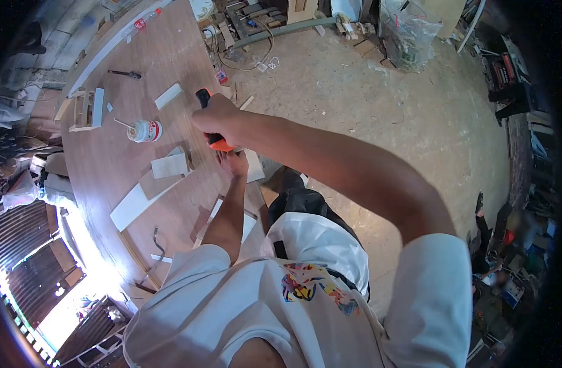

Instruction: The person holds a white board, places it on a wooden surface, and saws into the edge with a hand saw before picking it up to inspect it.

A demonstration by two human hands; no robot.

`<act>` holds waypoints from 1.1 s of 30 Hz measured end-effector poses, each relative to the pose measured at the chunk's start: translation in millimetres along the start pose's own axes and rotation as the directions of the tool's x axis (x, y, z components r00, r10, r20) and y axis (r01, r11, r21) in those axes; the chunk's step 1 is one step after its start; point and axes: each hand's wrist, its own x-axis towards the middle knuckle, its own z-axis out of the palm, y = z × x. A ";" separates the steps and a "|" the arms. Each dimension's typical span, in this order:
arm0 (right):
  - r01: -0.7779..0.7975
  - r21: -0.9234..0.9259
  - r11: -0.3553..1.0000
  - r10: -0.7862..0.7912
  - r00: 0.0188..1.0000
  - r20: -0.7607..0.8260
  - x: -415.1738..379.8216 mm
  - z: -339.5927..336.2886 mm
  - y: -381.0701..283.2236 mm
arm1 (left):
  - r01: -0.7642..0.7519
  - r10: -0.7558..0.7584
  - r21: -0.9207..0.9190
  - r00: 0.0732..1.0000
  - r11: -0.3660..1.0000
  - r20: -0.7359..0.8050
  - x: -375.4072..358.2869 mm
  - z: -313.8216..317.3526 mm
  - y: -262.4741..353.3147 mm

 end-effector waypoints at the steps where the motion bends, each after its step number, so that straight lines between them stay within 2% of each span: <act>1: -0.004 -0.058 0.998 0.003 1.000 -0.015 -13.9 -0.9 -3.9 | -0.010 0.010 -0.021 1.000 1.000 -0.013 -0.9 0.0 -2.2; 2: -0.007 -0.052 0.999 0.006 1.000 -0.015 -22.1 -3.2 0.5 | -0.014 0.014 -0.018 1.000 1.000 -0.008 -3.2 -0.4 -4.4; 4: 0.006 -0.094 0.996 -0.007 1.000 -0.008 -31.9 -8.6 5.3 | -0.061 0.050 -0.080 0.990 0.995 -0.135 -2.3 4.2 -4.3; 5: -0.011 -0.091 0.996 0.009 1.000 -0.025 -33.2 -9.0 6.1 | -0.017 -0.019 -0.228 0.988 0.974 -0.154 -6.1 5.9 -3.0; 6: -0.015 -0.094 0.995 0.013 1.000 -0.025 -27.1 -11.9 12.0 | -0.012 -0.024 -0.228 0.988 0.974 -0.152 -8.0 9.2 -3.4; 8: 0.218 -0.171 0.961 -0.225 0.974 -0.023 2.1 -18.1 46.3 | -0.033 0.034 0.023 0.998 0.999 -0.050 -11.2 12.8 -12.2; 9: 0.228 -0.171 0.958 -0.235 0.972 -0.024 34.5 -17.5 73.4 | -0.039 0.040 0.020 0.998 0.999 -0.058 -5.1 8.9 -11.1; 11: 0.238 -0.216 0.947 -0.286 0.932 -0.223 105.7 -13.6 128.0 | -0.025 0.030 -0.094 0.998 0.995 0.055 -1.8 -6.1 -3.7; 12: 0.256 -0.231 0.939 -0.304 0.931 -0.204 125.2 -12.1 121.4 | -0.017 0.019 -0.087 0.999 0.996 0.029 9.9 -4.1 1.6; 14: 0.079 -0.297 0.952 -0.166 0.946 -0.280 142.7 -2.6 124.9 | 0.014 -0.012 -0.056 0.999 0.998 0.035 2.8 -11.0 3.6; 15: -0.003 -0.192 0.981 -0.030 0.986 -0.165 129.8 -6.2 109.0 | 0.018 -0.016 -0.056 0.999 0.998 0.032 3.2 -10.0 3.2; 19: -0.037 -0.072 0.997 0.028 0.992 -0.120 79.4 -3.4 66.7 | 0.065 -0.061 -0.071 0.997 0.995 0.055 5.0 -13.7 10.7; 21: 0.004 0.022 1.000 -0.004 1.000 0.000 38.3 -9.1 46.1 | 0.000 -0.004 -0.073 0.999 0.997 -0.049 1.8 -3.3 0.5; 22: 0.003 0.025 1.000 -0.003 1.000 0.002 19.5 -10.3 37.4 | -0.001 -0.002 -0.071 0.999 0.997 -0.046 -3.5 1.9 -6.9; 24: 0.029 0.064 0.997 -0.033 0.998 0.051 -8.6 -16.4 24.7 | 0.011 -0.046 0.195 0.983 0.981 0.180 -7.6 8.7 -10.8; 25: 0.020 0.033 0.999 -0.022 0.998 0.061 -12.7 -19.4 23.5 | 0.011 -0.047 0.193 0.983 0.981 0.179 -6.3 8.5 -8.9; 26: 0.021 0.031 0.999 -0.022 0.998 0.062 -12.2 -18.2 27.5 | 0.035 -0.045 0.080 0.991 0.996 0.127 -5.6 7.8 -7.7; 27: 0.091 -0.056 0.994 -0.091 0.996 0.016 -6.7 -15.6 37.5 | 0.051 -0.049 -0.031 0.996 0.998 0.075 -3.0 5.4 -7.3; 28: 0.152 -0.133 0.979 -0.157 0.987 -0.028 3.8 -12.0 55.8 | 0.045 -0.042 -0.024 0.996 0.999 0.084 -7.5 4.7 -14.7; 29: 0.530 -0.491 0.691 -0.662 0.737 -0.136 73.1 -12.2 131.5 | 0.021 -0.017 -0.050 0.998 0.999 0.064 -9.4 15.2 -22.7; 30: 0.532 -0.497 0.686 -0.666 0.734 -0.133 104.5 -3.1 153.4 | 0.003 0.000 -0.078 0.999 0.997 0.042 -13.5 26.5 -28.0; 31: 0.355 -0.482 0.801 -0.501 0.839 -0.215 127.2 14.7 163.6 | -0.001 0.004 -0.099 1.000 0.995 0.025 -21.4 30.3 -29.1; 32: 0.185 -0.462 0.868 -0.342 0.896 -0.282 146.5 20.5 153.6 | 0.009 -0.009 -0.099 1.000 0.995 -0.005 -6.2 32.8 -22.3; 33: 0.188 -0.455 0.870 -0.341 0.897 -0.281 148.1 15.8 139.9 | -0.031 0.029 -0.046 0.999 0.998 -0.036 0.4 21.5 -19.6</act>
